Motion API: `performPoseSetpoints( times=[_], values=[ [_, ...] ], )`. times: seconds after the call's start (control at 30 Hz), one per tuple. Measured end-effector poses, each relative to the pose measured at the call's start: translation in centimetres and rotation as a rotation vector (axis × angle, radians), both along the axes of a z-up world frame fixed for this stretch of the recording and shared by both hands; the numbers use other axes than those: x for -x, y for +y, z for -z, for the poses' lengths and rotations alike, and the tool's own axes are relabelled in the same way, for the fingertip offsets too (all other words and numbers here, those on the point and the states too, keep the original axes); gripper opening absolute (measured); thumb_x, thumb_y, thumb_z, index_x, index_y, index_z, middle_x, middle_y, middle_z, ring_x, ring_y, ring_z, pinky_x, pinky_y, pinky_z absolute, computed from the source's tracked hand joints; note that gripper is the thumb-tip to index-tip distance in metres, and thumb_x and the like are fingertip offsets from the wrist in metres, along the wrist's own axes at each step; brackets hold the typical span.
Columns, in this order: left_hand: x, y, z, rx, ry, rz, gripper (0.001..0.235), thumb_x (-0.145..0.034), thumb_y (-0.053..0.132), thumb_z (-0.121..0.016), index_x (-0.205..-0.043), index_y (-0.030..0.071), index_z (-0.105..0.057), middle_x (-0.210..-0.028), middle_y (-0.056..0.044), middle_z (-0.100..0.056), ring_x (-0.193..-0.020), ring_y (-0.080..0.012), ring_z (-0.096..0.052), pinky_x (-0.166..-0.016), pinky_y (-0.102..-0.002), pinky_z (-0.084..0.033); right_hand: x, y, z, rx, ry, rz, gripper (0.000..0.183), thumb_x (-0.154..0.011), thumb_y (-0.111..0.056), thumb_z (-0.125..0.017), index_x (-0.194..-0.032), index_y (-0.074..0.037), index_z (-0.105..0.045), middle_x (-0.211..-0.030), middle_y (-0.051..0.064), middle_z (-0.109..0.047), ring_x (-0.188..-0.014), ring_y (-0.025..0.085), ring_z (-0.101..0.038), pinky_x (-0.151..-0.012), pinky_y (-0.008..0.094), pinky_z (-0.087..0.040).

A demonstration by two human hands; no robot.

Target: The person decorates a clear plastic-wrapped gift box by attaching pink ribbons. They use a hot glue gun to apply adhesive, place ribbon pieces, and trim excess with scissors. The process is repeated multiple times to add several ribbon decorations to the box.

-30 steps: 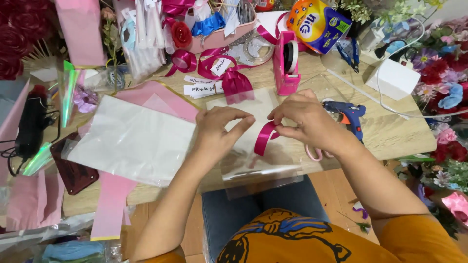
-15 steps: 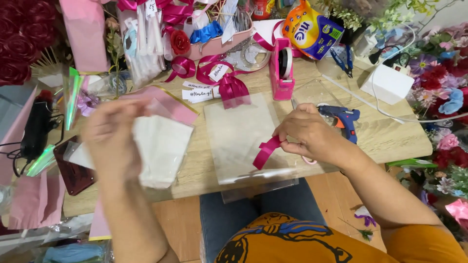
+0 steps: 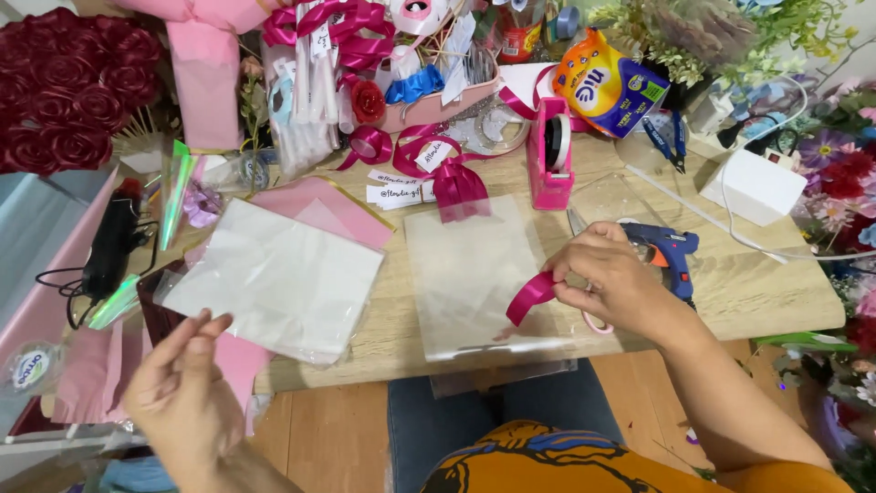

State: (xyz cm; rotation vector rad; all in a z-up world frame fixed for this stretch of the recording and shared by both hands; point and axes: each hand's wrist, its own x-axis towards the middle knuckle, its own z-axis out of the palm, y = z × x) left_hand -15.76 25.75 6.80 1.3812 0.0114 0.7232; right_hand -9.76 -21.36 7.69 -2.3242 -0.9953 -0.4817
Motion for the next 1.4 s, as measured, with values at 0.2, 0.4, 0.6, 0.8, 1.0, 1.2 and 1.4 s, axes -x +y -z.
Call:
performPoseSetpoints(
  times=[0.2, 0.4, 0.6, 0.8, 1.0, 1.2, 1.4],
  values=[
    [-1.8, -6.1, -2.1, -0.167, 0.15, 0.098, 0.043, -0.075, -0.004, -0.083, -0.115, 0.004, -0.068, -0.087, -0.003, -0.07, -0.087, -0.0088, -0.065, -0.094, -0.024, -0.054, 0.2, 0.8, -0.3, 0.007, 0.003, 0.008, 0.018, -0.087, -0.015, -0.077, -0.085, -0.016, -0.059, -0.087, -0.003, -0.07, -0.082, 0.014, -0.065, -0.097, 0.037, -0.036],
    [-3.7, -9.8, -3.6, -0.316, 0.023, 0.249, 0.025, -0.085, -0.004, -0.076, -0.109, 0.001, -0.074, -0.083, -0.013, -0.076, -0.091, -0.0128, -0.065, -0.118, -0.044, -0.036, 0.4, 0.8, 1.0, -0.014, 0.0, 0.074, 0.013, -0.086, -0.021, -0.075, -0.079, -0.02, -0.063, -0.081, -0.004, -0.073, -0.083, 0.02, -0.069, -0.093, 0.041, -0.042],
    [-6.1, -13.5, -1.2, -0.521, 0.058, 0.508, 0.028, -0.077, 0.028, -0.087, -0.101, 0.015, -0.08, -0.079, -0.008, -0.077, -0.087, -0.0277, -0.072, -0.098, -0.045, -0.048, 0.1, 0.9, 0.9, 0.008, -0.021, 0.04, 0.013, -0.087, -0.023, -0.074, -0.08, -0.02, -0.064, -0.08, -0.005, -0.073, -0.084, 0.018, -0.07, -0.095, 0.042, -0.043],
    [-8.4, -17.3, -1.9, -0.672, 0.059, 0.751, 0.019, -0.094, 0.036, -0.072, -0.103, 0.02, -0.078, -0.101, -0.004, -0.078, -0.099, -0.0294, -0.074, -0.094, -0.041, -0.051, -0.3, 3.0, -1.2, 0.04, -0.107, -0.064, 0.014, -0.093, -0.028, -0.07, -0.083, -0.019, -0.065, -0.085, -0.002, -0.07, -0.087, 0.02, -0.067, -0.1, 0.046, -0.041],
    [-8.5, -18.3, -3.2, -0.587, 0.318, 1.072, 0.025, -0.091, 0.031, -0.074, -0.104, 0.01, -0.079, -0.088, -0.01, -0.079, -0.093, -0.0215, -0.072, -0.09, -0.042, -0.054, -0.6, 4.1, -2.7, 0.085, -0.163, -0.102, 0.015, -0.093, -0.022, -0.07, -0.081, -0.016, -0.064, -0.079, 0.001, -0.067, -0.084, 0.022, -0.067, -0.098, 0.047, -0.042],
    [-8.7, -18.2, -2.1, -0.63, 0.436, 1.147, 0.019, -0.083, 0.022, -0.08, -0.098, 0.009, -0.08, -0.078, -0.007, -0.077, -0.084, -0.0185, -0.071, -0.089, -0.039, -0.054, -0.7, 4.0, -2.5, 0.085, -0.151, -0.113, 0.015, -0.091, -0.021, -0.072, -0.078, -0.017, -0.064, -0.076, -0.001, -0.065, -0.082, 0.021, -0.066, -0.098, 0.046, -0.042],
    [-9.8, -17.7, -3.4, -0.931, 0.331, 1.108, 0.011, -0.086, 0.026, -0.078, -0.095, 0.019, -0.081, -0.081, -0.002, -0.079, -0.09, -0.0255, -0.073, -0.097, -0.036, -0.046, -1.3, 3.0, -4.5, -0.05, 0.407, -0.239, 0.038, -0.082, -0.028, -0.082, -0.11, -0.004, -0.069, -0.086, 0.011, -0.075, -0.088, 0.032, -0.072, -0.104, 0.057, -0.04]
  ],
)
